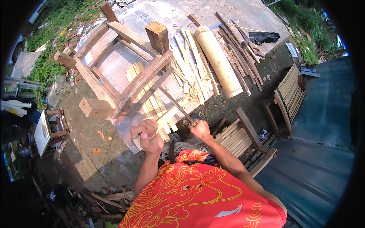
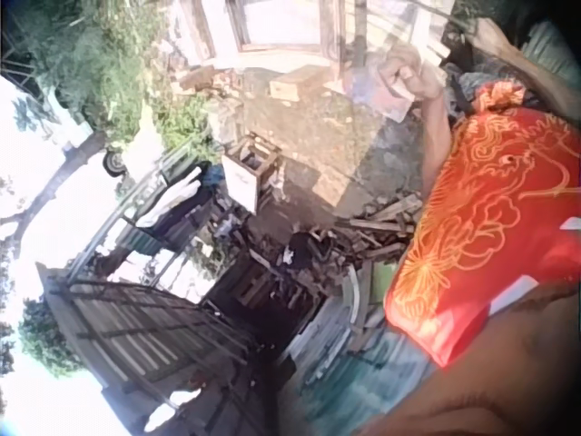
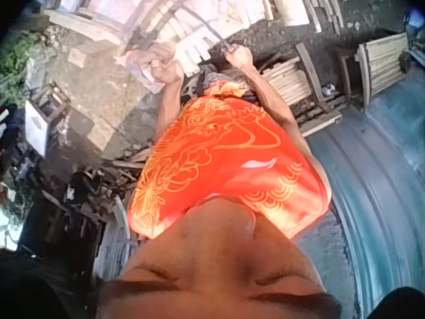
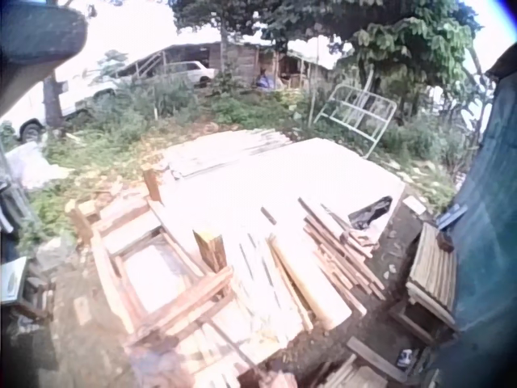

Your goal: The person uses a machete to split bamboo strips into thinner pieces on a wooden workbench. They repeatedly position the bamboo, strike it with the machete, and separate the resulting strips, accumulating a pile of split bamboo on the bench.

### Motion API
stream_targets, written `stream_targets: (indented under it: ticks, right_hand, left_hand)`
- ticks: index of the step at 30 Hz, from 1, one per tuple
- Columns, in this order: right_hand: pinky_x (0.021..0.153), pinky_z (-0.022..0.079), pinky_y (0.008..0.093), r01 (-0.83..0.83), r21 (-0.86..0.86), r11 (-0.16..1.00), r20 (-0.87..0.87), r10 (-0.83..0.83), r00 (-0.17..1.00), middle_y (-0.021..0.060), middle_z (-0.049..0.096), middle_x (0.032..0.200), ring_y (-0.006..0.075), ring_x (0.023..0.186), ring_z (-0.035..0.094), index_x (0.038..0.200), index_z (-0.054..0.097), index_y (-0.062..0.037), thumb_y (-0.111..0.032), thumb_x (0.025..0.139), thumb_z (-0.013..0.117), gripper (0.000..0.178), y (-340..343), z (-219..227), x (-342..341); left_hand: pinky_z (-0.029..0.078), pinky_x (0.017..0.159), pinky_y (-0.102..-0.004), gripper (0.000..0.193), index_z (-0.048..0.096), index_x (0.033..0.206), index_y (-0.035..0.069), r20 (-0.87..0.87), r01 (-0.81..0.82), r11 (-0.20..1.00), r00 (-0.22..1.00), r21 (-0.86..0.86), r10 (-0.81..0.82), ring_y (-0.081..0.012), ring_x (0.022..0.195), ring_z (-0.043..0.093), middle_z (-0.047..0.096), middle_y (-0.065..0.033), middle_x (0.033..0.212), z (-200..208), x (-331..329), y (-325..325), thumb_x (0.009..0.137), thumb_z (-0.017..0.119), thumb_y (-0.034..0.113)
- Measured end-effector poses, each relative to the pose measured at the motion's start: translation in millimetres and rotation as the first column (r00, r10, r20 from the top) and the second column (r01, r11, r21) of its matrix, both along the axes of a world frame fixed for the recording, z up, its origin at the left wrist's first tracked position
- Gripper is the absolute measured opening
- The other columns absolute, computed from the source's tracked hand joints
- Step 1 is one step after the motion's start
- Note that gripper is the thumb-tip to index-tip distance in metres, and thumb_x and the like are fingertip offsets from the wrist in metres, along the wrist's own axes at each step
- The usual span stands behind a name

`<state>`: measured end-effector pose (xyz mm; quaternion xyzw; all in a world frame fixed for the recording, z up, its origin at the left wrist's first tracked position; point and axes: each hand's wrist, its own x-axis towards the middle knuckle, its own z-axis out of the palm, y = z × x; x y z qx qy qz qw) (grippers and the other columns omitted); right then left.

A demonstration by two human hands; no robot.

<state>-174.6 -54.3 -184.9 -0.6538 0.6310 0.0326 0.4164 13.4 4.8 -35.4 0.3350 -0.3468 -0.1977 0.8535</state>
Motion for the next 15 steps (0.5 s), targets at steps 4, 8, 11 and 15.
stream_targets:
  ticks: [4,8,11,15]
  right_hand:
    - [0.089,0.054,0.0463,0.046,0.192,0.980,-0.015,-0.044,0.999,0.0309,0.069,0.107,0.0440,0.105,0.067,0.105,0.072,0.0030,-0.038,0.076,0.066,0.050,-27.1,-59.3,-10.7]
    - [0.058,0.051,0.0427,0.082,0.405,0.911,0.197,-0.174,0.965,0.0163,0.064,0.067,0.0298,0.058,0.063,0.083,0.066,0.0025,-0.029,0.078,0.068,0.032,-29.0,-67.3,-18.5]
    - [0.041,0.037,0.0362,0.144,0.627,0.766,0.375,-0.458,0.806,0.0020,0.045,0.053,0.0141,0.042,0.043,0.071,0.057,-0.0051,-0.013,0.082,0.067,0.017,-21.6,-51.7,-20.0]
    - [0.042,0.036,0.0354,0.189,0.724,0.664,0.267,-0.522,0.810,0.0012,0.042,0.055,0.0152,0.043,0.040,0.078,0.054,-0.0066,-0.014,0.084,0.067,0.016,-8.4,-38.2,-27.6]
  left_hand:
    - [0.029,0.048,-0.0298,0.025,0.041,0.082,0.005,0.039,-0.001,1.000,0.999,-0.003,0.001,-0.0108,0.051,0.033,0.036,-0.0011,0.060,-0.8,-1.9,-5.8,0.095,0.055,0.022]
    - [0.029,0.046,-0.0276,0.025,0.043,0.081,0.004,-0.008,-0.019,0.999,1.000,-0.043,0.019,-0.0099,0.051,0.034,0.039,-0.0013,0.060,-2.0,0.5,-20.2,0.095,0.055,0.020]
    - [0.031,0.046,-0.0279,0.021,0.043,0.082,0.003,0.019,-0.018,1.000,1.000,-0.010,0.018,-0.0094,0.051,0.035,0.040,-0.0018,0.059,3.5,-1.4,-27.2,0.094,0.052,0.017]
    - [0.032,0.047,-0.0277,0.017,0.044,0.084,0.002,0.035,0.042,0.999,0.999,-0.024,-0.041,-0.0092,0.051,0.033,0.041,-0.0020,0.059,14.2,-10.3,-29.1,0.093,0.052,0.013]
